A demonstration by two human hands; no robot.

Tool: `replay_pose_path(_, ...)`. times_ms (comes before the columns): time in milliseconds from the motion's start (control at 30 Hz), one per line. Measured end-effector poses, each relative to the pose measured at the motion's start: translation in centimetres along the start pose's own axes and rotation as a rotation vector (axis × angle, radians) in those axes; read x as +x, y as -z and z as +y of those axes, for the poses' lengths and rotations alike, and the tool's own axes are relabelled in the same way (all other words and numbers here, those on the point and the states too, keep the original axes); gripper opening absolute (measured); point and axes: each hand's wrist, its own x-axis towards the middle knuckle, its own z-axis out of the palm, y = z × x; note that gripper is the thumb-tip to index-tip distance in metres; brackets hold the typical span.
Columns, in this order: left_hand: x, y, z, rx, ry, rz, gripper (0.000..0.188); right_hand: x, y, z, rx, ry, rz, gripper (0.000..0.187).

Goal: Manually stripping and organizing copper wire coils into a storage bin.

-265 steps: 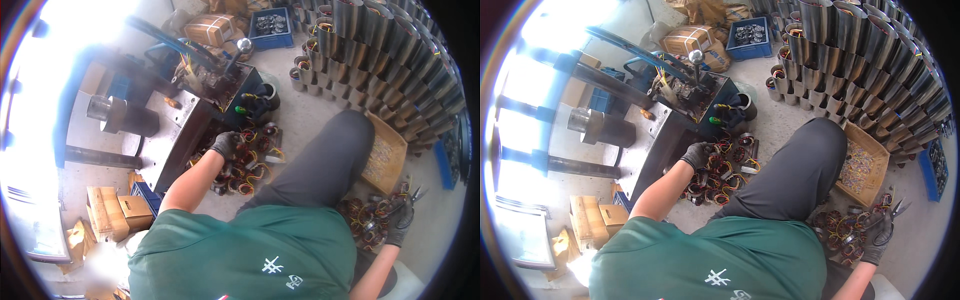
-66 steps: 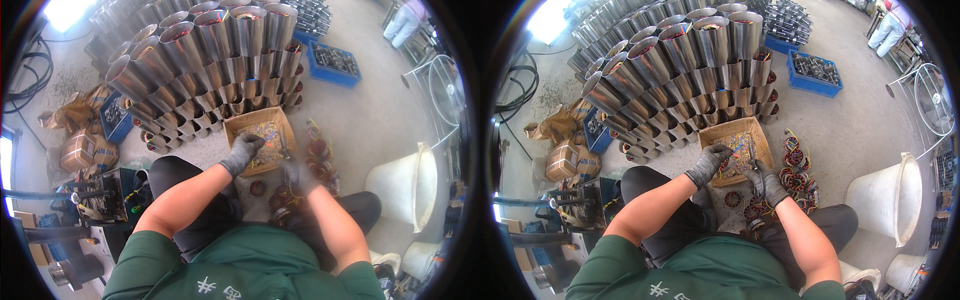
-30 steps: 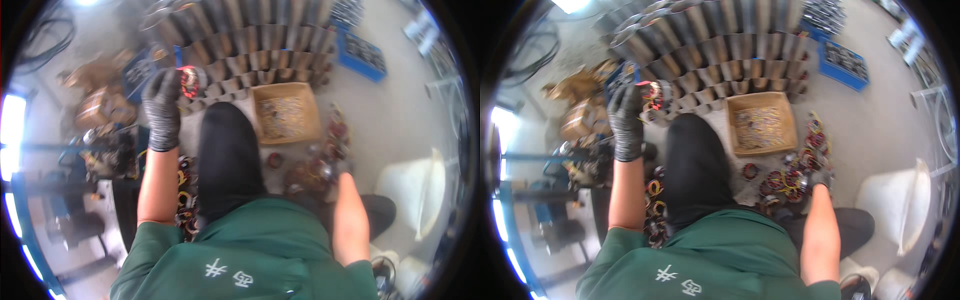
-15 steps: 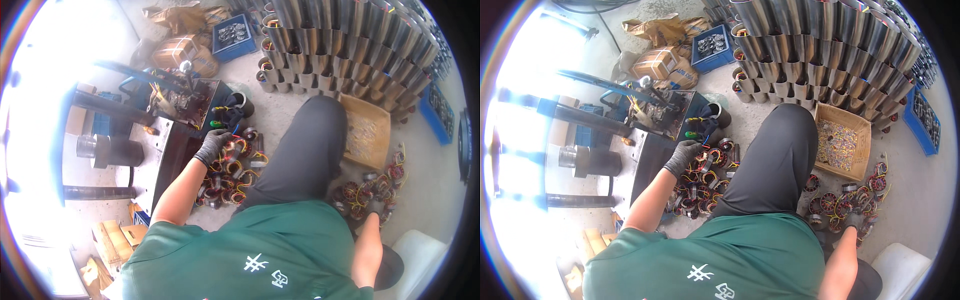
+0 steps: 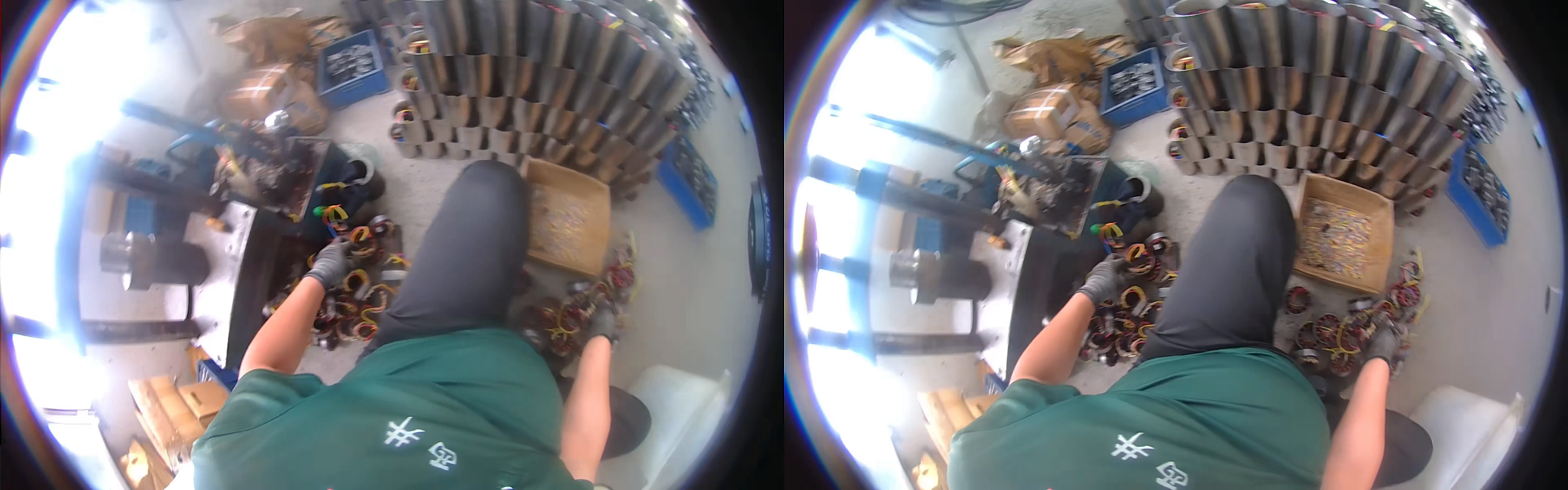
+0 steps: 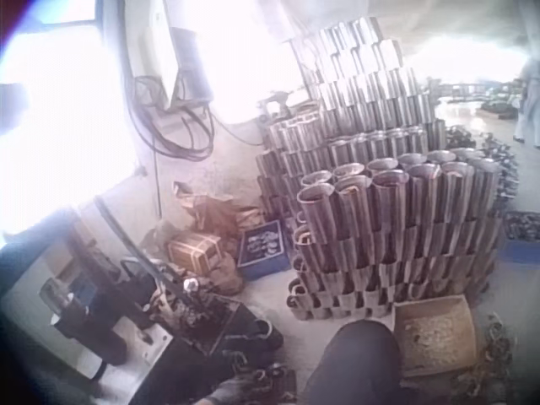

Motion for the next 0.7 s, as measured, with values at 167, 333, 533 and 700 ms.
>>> replay_pose_path(167,7.6,4.0,7.8,-0.503,-0.473,0.447,0.028,-5.5,-3.8,-6.8,0.548,0.113,-0.462,0.014)
replay_pose_path(333,6.3,14.2,31.5,-0.704,-0.824,0.383,0.023,-11.9,-1.8,-13.1,0.596,0.012,-0.605,0.026)
replay_pose_path(533,6.8,5.6,47.0,-0.677,-0.986,-0.246,0.018,-14.0,-0.9,-12.8,0.591,0.110,-0.565,0.023)
replay_pose_path(700,8.7,-6.1,47.6,-0.387,-0.866,-0.318,0.023,-16.7,-1.8,-12.0,0.684,0.106,-0.562,0.010)
